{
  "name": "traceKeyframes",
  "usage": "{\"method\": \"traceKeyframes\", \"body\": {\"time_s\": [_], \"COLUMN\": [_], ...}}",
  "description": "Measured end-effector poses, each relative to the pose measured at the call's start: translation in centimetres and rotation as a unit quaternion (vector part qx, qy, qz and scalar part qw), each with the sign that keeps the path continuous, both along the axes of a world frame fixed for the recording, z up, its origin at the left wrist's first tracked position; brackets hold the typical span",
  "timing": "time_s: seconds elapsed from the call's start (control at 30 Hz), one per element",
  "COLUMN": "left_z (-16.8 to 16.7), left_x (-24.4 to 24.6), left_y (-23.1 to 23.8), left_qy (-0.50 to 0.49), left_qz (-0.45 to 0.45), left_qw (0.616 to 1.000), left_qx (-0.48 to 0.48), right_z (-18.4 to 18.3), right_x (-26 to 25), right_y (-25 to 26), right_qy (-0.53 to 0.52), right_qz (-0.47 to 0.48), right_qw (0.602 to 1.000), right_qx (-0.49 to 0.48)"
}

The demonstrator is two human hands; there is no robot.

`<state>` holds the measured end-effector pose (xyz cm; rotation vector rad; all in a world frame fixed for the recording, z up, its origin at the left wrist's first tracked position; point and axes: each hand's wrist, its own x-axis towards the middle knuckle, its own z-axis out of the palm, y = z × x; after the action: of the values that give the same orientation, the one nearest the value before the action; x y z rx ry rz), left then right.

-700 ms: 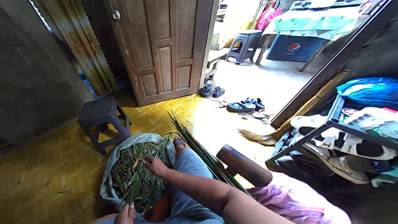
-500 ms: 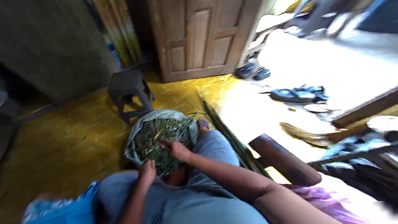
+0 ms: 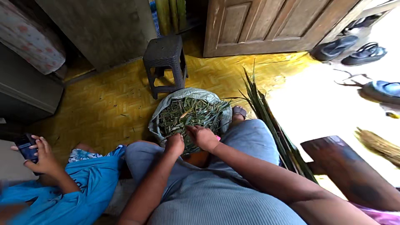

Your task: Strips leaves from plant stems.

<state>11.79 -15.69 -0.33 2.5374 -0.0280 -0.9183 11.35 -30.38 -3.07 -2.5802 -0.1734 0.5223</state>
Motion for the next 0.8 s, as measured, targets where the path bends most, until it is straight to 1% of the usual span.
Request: {"method": "traceKeyframes", "body": {"time_s": [0.1,0.17,0.27,0.37,0.43,0.5,0.57,0.63,0.7,0.8], "left_z": [0.0,-0.1,-0.3,-1.0,-1.3,-1.4,-1.2,-0.9,-0.6,-0.3], "left_x": [-0.3,-0.4,-0.3,-0.1,0.1,0.2,0.2,0.0,-0.3,-0.9], "left_y": [0.0,0.2,0.5,0.9,1.2,1.2,1.1,1.0,0.9,1.1], "left_qy": [-0.006,-0.009,-0.005,0.020,0.037,0.050,0.061,0.073,0.084,0.091], "left_qz": [-0.012,-0.011,0.000,0.028,0.049,0.068,0.087,0.099,0.105,0.108], "left_qw": [1.000,1.000,1.000,0.998,0.995,0.992,0.987,0.982,0.978,0.975], "left_qx": [0.005,-0.005,-0.021,-0.052,-0.074,-0.094,-0.120,-0.142,-0.159,-0.174], "right_z": [0.1,-0.3,-1.6,-1.9,-1.6,-1.1,-1.1,-1.5,-1.8,-2.4], "right_x": [1.0,2.0,4.0,5.1,4.5,3.1,1.8,1.2,1.6,3.2], "right_y": [-0.6,-1.3,-3.1,-4.6,-4.6,-3.7,-2.7,-2.1,-2.4,-3.9], "right_qy": [0.010,0.002,-0.029,-0.044,-0.043,-0.017,0.001,0.003,0.003,-0.030], "right_qz": [-0.008,-0.034,-0.106,-0.168,-0.161,-0.129,-0.082,-0.047,-0.051,-0.118], "right_qw": [0.999,0.999,0.994,0.985,0.984,0.987,0.991,0.995,0.997,0.992], "right_qx": [-0.037,-0.040,-0.024,0.009,0.056,0.096,0.107,0.091,0.063,0.036]}}
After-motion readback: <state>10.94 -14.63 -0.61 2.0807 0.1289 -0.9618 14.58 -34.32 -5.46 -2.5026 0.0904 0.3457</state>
